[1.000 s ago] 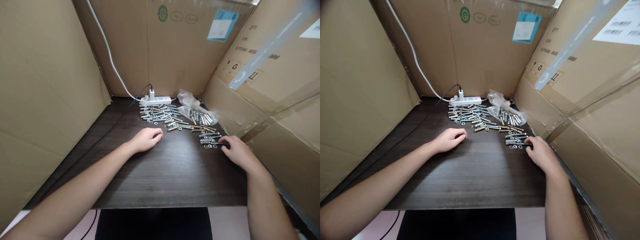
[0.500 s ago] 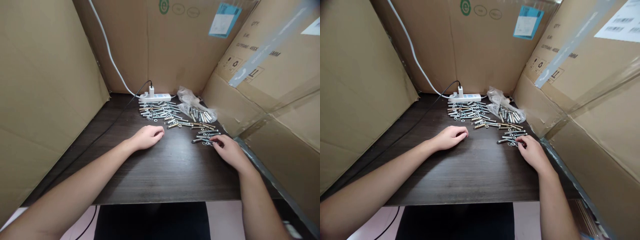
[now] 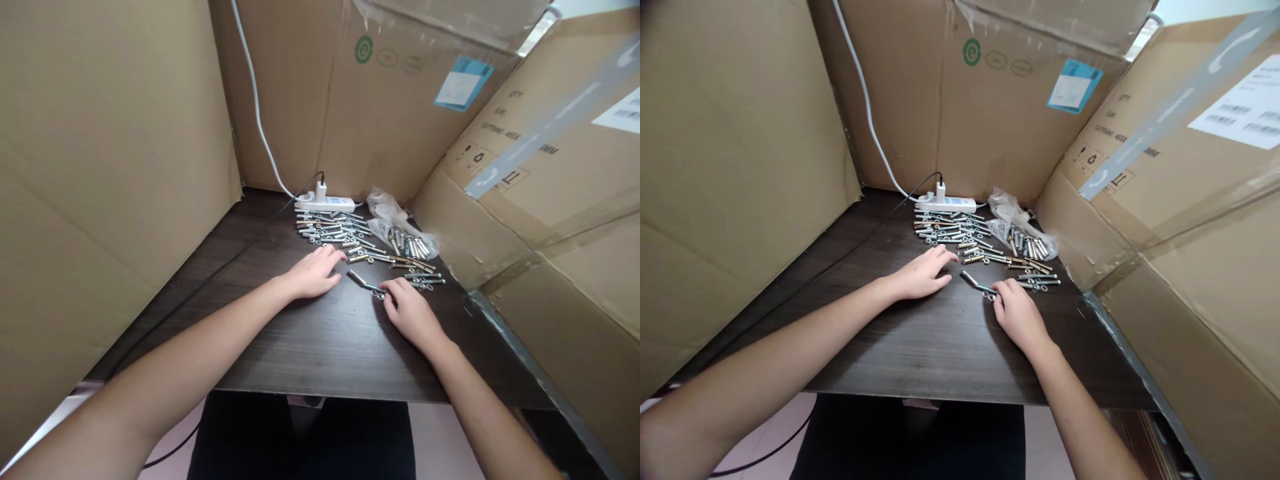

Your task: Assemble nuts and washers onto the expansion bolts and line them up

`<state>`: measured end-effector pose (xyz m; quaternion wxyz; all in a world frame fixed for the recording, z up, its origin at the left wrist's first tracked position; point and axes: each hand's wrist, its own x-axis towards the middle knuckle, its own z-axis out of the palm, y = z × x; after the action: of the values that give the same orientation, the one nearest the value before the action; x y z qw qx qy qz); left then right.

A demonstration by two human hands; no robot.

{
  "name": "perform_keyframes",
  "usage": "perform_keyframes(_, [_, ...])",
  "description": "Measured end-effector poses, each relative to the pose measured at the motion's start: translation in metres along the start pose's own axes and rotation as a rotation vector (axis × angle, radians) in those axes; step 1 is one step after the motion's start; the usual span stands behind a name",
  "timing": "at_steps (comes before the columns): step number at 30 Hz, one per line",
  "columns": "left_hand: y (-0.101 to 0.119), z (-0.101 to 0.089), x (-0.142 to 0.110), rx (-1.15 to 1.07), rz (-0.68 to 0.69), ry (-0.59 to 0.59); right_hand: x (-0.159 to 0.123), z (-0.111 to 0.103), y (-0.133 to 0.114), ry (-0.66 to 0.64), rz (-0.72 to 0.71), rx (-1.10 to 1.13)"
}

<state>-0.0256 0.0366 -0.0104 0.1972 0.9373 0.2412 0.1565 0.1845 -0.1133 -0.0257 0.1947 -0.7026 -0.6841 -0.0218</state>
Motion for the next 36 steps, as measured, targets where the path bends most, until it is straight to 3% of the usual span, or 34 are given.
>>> perform_keyframes(8, [-0.012, 0.004, 0.003, 0.100, 0.049, -0.028, 0.043, 0.024, -0.023, 0.033, -0.136, 0.177])
perform_keyframes(13, [-0.014, 0.001, 0.003, 0.116, 0.028, -0.029, 0.068, 0.036, -0.031, 0.026, -0.163, 0.168])
perform_keyframes(20, [-0.015, 0.000, 0.004, 0.120, 0.023, -0.037, 0.080, 0.032, -0.023, -0.005, -0.160, 0.360])
perform_keyframes(29, [-0.011, -0.004, 0.005, 0.055, -0.049, -0.037, 0.077, 0.022, -0.003, 0.051, 0.167, 0.691])
perform_keyframes(33, [-0.007, -0.010, 0.003, -0.014, -0.131, -0.061, 0.083, 0.017, -0.002, 0.043, 0.340, 1.020])
perform_keyframes(36, [-0.007, -0.012, 0.003, -0.049, -0.152, -0.055, 0.085, -0.004, 0.009, 0.192, 0.407, 1.251])
